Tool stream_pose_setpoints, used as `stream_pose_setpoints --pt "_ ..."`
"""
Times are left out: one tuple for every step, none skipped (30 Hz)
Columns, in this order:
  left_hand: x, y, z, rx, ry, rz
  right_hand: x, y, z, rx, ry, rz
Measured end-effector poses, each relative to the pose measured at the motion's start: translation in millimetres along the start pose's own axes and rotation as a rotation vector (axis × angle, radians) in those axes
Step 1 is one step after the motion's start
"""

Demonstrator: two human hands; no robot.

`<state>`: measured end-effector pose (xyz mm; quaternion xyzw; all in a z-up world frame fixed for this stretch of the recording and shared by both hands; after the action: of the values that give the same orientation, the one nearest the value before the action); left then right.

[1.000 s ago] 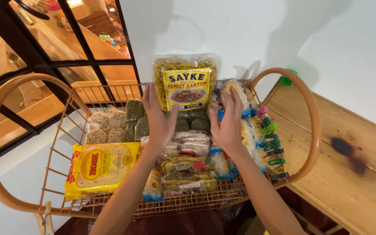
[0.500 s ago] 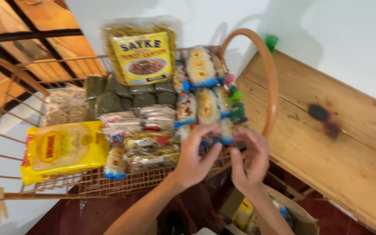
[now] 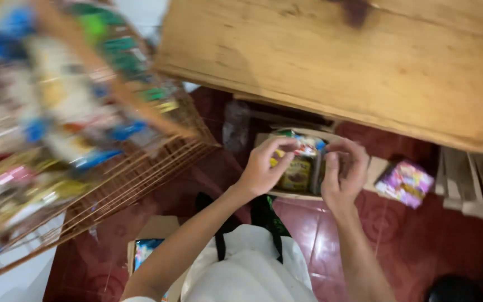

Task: Stocking grocery items from a cardboard box onto a wire display shelf.

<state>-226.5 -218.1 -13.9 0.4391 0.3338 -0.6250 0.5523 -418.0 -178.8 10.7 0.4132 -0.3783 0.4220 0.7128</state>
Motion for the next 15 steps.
stream_pose_setpoints --pt "18 -15 1 0.019 0.013 -0.013 -25 10 -3 -0.014 -0.019 -0.013" --pt "40 -29 -1 0.045 0.074 -0.008 -59 22 -7 -0.044 -0.153 -0.020" --pt "62 -44 -6 0.067 0.143 -0.003 -93 33 -15 -0.067 -0.292 -0.026" --pt "87 -59 -14 0.083 0.163 -0.015 -111 41 -19 -0.075 -0.317 -0.039" --pt "113 -71 -22 0.081 0.195 -0.016 -131 45 -20 -0.062 -0.347 -0.122" --pt "139 -84 -30 0.080 0.226 -0.016 -151 49 -22 -0.047 -0.377 -0.205" --pt "156 -94 -39 0.085 0.244 -0.021 -176 55 -33 -0.043 -0.395 -0.211" --pt "174 -104 -48 0.108 0.267 0.031 -203 58 -45 -0.019 -0.432 -0.186" --pt "195 -111 -52 0.128 0.279 0.084 -232 57 -51 0.003 -0.457 -0.160" --pt "213 -118 -56 0.129 0.285 0.081 -258 57 -59 0.005 -0.463 -0.164" --pt "230 -124 -65 0.110 0.313 0.055 -289 54 -72 0.050 -0.532 -0.195" --pt "247 -129 -75 0.091 0.341 0.029 -320 51 -87 0.097 -0.600 -0.227" --pt "257 -133 -81 0.091 0.366 0.027 -334 49 -97 0.110 -0.622 -0.230" --pt "269 -136 -89 0.092 0.433 0.060 -347 45 -108 0.151 -0.643 -0.238" --pt "285 -139 -92 0.097 0.486 0.091 -362 40 -113 0.183 -0.653 -0.247"
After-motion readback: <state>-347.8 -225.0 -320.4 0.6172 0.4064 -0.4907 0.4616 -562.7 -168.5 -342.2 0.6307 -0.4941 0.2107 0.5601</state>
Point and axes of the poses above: each hand's wrist, its own z-axis towards the middle knuckle, its own y-axis out of the back of the hand, x = y × z, the point moved 9 cm from there along z, towards the middle knuckle, and after that the axes turned 9 degrees about -y, right-handed, at the moved point
